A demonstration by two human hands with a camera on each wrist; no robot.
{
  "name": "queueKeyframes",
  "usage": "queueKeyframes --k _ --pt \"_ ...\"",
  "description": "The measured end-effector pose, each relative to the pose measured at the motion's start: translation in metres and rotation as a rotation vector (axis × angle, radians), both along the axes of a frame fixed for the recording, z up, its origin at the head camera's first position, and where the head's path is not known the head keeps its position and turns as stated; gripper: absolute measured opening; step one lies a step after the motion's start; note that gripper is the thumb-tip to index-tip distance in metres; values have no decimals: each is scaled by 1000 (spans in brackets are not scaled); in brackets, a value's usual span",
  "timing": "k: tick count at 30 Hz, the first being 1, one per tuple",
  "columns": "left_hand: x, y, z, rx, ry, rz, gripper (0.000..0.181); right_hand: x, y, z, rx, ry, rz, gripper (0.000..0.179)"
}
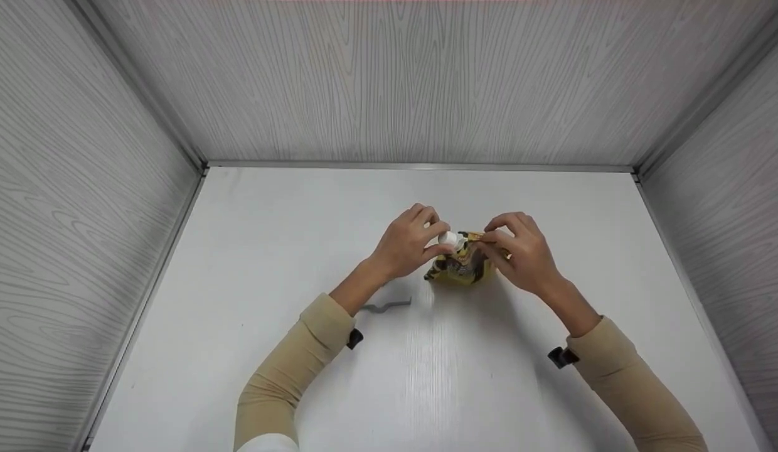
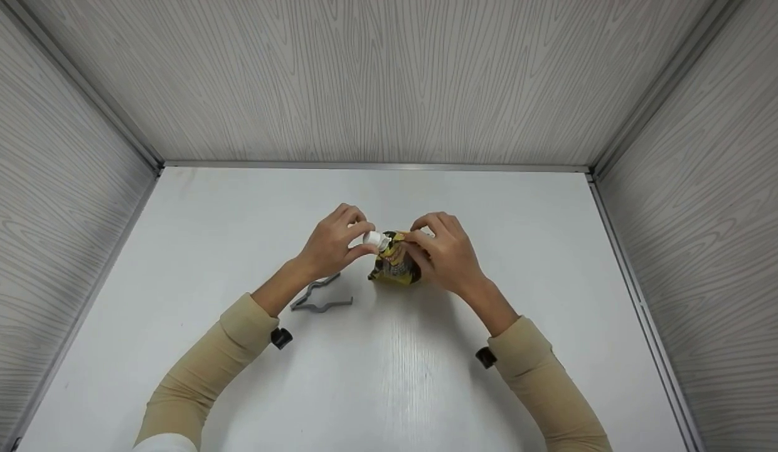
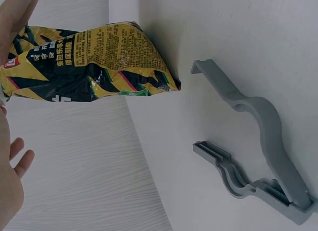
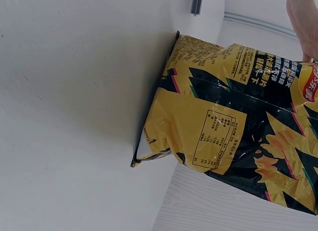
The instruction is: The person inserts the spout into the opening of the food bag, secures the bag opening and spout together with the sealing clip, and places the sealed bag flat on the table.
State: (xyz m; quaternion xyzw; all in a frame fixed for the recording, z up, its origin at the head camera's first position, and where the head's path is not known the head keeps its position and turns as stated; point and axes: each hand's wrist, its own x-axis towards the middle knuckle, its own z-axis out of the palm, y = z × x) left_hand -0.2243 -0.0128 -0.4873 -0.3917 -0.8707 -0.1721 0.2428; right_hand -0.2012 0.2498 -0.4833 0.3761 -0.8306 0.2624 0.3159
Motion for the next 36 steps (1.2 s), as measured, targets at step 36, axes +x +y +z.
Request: queueKeyframes --k 36 --pt "-1 -7 12 -208 227 19 49 0 0 0 -8 17 -29 12"
